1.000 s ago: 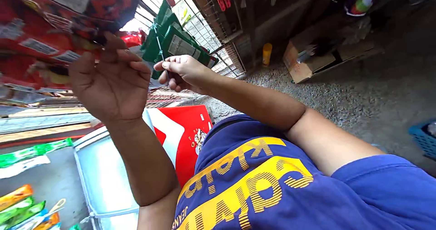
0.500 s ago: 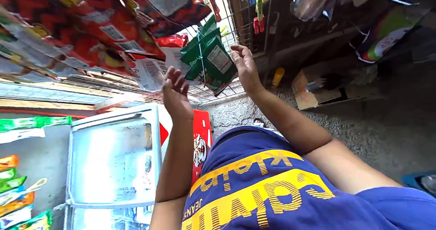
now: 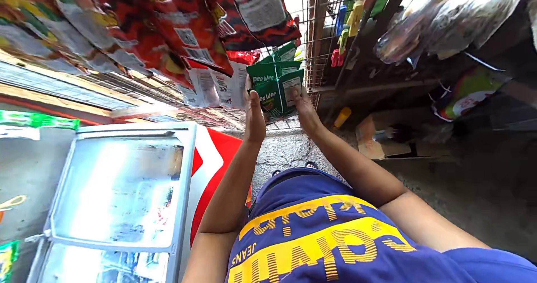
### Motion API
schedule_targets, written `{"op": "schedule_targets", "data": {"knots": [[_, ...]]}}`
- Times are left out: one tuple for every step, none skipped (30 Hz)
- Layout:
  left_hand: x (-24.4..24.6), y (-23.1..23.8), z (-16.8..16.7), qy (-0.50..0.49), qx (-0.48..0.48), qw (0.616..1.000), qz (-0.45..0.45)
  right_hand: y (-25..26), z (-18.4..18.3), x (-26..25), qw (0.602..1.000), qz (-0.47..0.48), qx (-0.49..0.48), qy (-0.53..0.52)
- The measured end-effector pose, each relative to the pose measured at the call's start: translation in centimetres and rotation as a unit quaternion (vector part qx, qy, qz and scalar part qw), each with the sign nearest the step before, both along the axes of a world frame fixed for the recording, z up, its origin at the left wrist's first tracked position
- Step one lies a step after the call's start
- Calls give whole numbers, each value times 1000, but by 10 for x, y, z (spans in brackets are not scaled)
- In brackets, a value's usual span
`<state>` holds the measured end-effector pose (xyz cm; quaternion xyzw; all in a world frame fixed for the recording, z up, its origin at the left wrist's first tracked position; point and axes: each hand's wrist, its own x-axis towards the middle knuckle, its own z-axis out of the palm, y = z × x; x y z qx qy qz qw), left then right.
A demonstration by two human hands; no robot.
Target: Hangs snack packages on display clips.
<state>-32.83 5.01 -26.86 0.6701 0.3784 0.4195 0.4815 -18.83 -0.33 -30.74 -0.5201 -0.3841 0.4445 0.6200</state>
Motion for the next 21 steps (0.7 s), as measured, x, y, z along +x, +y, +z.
{"op": "schedule_targets", "data": {"knots": [[0,-1,-2,-3,0,1000,12,1,0,2,1000,5,6,-9],[1,-2,-5,-9,4,1000,29,0,0,4,1000,13,10,-15],[1,-2,-7,-13,5,999,45,-3,1,6,1000,20,13,-19],[1,-4,-10,-18,3,998,58,-6,1,9,999,30,15,-19],[0,-4,-12,-22,0,997,72,-6,-1,12,999,30,19,-18],[-2,-6,-14,-23,-1,996,84,-3,-3,17,999,13,21,-24],[-6,-8,-14,-17,-2,996,87,3,-7,23,999,-14,19,-42],[-10,-11,-16,-13,0,996,89,10,-11,30,996,-43,14,-74],[-15,-14,-20,-10,1,996,88,16,-12,40,990,-68,8,-120],[-20,-18,-25,-6,-1,996,88,23,-11,48,979,-96,5,-180],[-26,-22,-32,-2,-9,996,87,29,-9,57,964,-118,5,-236],[-32,-27,-38,6,-27,996,82,36,-7,64,949,-136,8,-285],[-38,-33,-43,14,-49,996,75,43,-6,69,934,-144,13,-327],[-43,-38,-50,15,-68,995,76,49,-4,74,920,-141,9,-366],[-47,-44,-55,17,-88,993,80,53,-1,76,905,-134,-3,-403],[-51,-50,-59,22,-109,990,85,56,1,77,891,-131,-13,-435],[-55,-55,-63,29,-128,987,93,58,3,77,875,-133,-21,-465],[-60,-60,-67,35,-142,985,96,59,4,77,860,-138,-22,-490],[-65,-64,-70,39,-155,983,96,60,7,76,847,-140,-25,-511],[-70,-69,-73,44,-167,980,95,61,10,75,834,-139,-38,-532],[-75,-73,-75,48,-181,978,95,62,15,74,822,-124,-69,-552]]}}
